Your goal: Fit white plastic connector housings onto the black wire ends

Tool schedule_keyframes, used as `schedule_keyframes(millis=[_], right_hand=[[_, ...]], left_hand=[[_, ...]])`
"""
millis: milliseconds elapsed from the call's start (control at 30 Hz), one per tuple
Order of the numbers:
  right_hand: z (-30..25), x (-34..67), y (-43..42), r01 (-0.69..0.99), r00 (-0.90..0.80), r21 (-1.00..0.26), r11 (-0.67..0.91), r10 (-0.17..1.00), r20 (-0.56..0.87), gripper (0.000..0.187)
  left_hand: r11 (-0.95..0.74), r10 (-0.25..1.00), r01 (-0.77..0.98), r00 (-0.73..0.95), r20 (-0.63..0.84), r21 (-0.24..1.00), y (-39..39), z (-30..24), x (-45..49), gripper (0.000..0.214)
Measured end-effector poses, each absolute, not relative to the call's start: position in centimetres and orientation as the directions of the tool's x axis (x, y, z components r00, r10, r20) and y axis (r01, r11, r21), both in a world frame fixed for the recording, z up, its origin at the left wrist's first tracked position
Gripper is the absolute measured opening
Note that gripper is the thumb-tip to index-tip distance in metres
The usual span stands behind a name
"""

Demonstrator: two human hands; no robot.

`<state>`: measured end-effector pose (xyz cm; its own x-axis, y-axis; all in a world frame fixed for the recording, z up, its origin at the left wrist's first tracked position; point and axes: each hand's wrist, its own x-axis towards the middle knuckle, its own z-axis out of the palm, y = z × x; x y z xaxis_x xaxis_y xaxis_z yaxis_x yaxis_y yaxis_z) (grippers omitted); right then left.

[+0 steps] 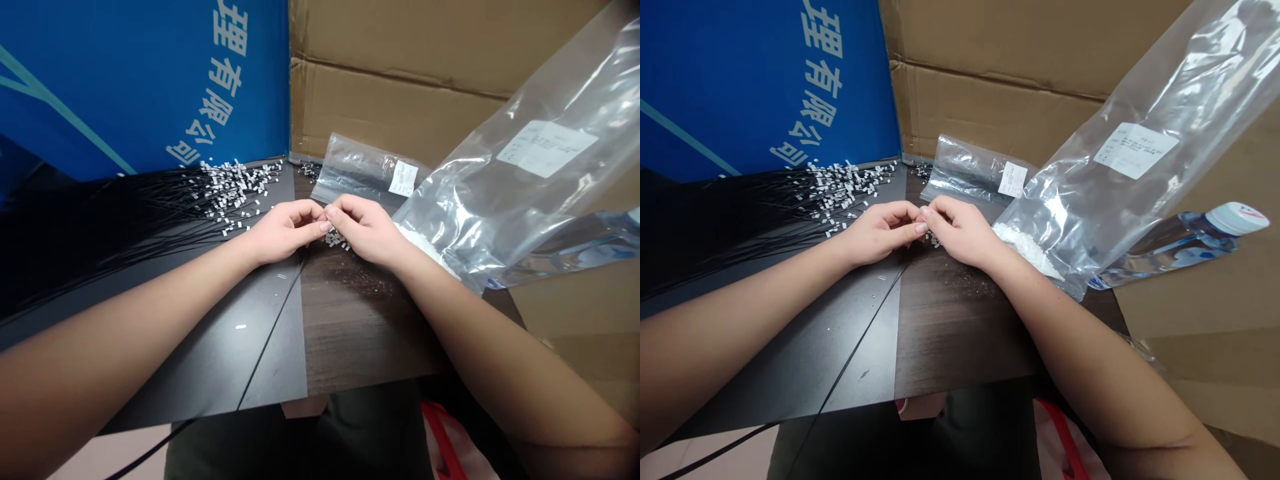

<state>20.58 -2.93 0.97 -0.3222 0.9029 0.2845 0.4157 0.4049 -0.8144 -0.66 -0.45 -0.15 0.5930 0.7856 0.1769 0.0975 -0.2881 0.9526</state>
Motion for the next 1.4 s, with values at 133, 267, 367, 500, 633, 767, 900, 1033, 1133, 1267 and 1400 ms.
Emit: schedule_keyframes(millis=[133, 267, 367, 500, 633, 767, 900, 1033, 1133, 1267, 1400], right_hand=[[1.35, 20.52, -3.12, 0.403, -0.336, -0.814, 0.419, 0.895, 0.295, 0.037], [1.48, 20.48, -3.24, 0.465, -0.313, -0.787, 0.404, 0.907, 0.281, 0.024], [1.43, 20.49, -3.21, 0.481, -0.31, -0.779, 0.401, 0.91, 0.276, 0.022], [1.37, 20.52, -3.22, 0.506, -0.334, -0.756, 0.415, 0.902, 0.272, 0.022], [1.42, 20.45, -3.38, 0.54, -0.35, -0.729, 0.42, 0.9, 0.259, 0.02], [1.41, 20.19, -3.51, 0.548, -0.35, -0.727, 0.413, 0.903, 0.248, 0.02], [1.22, 19.92, -3.49, 0.551, -0.309, -0.741, 0.384, 0.919, 0.246, 0.021], [1.19, 19.83, -3.36, 0.496, -0.263, -0.79, 0.36, 0.93, 0.259, 0.018], [1.39, 19.86, -3.23, 0.42, -0.235, -0.839, 0.347, 0.934, 0.269, 0.016], [1.68, 19.98, -3.05, 0.307, -0.156, -0.908, 0.286, 0.956, 0.249, 0.016], [1.82, 20.4, -2.67, 0.229, -0.071, -0.943, 0.241, 0.97, 0.231, 0.016]], left_hand=[[-0.268, 0.789, 0.093, 0.592, 0.163, 0.959, -0.46, 0.08, -0.71, 0.034], [-0.273, 0.796, 0.121, 0.585, 0.154, 0.954, -0.63, 0.36, -0.65, 0.031], [-0.3, 0.798, 0.14, 0.579, 0.167, 0.944, -0.7, 0.3, -0.55, 0.028], [-0.324, 0.8, 0.124, 0.566, 0.201, 0.938, -0.65, 0.03, -0.49, 0.022], [-0.327, 0.795, 0.12, 0.571, 0.204, 0.937, -0.45, -0.16, -0.6, 0.017], [-0.313, 0.798, 0.119, 0.571, 0.193, 0.942, -0.32, -0.18, -0.65, 0.013], [-0.3, 0.805, 0.128, 0.565, 0.179, 0.945, -0.42, -0.03, -0.55, 0.013], [-0.292, 0.811, 0.129, 0.559, 0.173, 0.948, -0.55, 0.09, -0.49, 0.01], [-0.286, 0.812, 0.121, 0.557, 0.174, 0.95, -0.56, 0.11, -0.53, 0.008], [-0.286, 0.817, 0.12, 0.549, 0.176, 0.951, -0.46, 0.09, -0.54, 0.009], [-0.268, 0.832, 0.134, 0.53, 0.16, 0.954, -0.38, -0.01, -0.51, 0.011]])
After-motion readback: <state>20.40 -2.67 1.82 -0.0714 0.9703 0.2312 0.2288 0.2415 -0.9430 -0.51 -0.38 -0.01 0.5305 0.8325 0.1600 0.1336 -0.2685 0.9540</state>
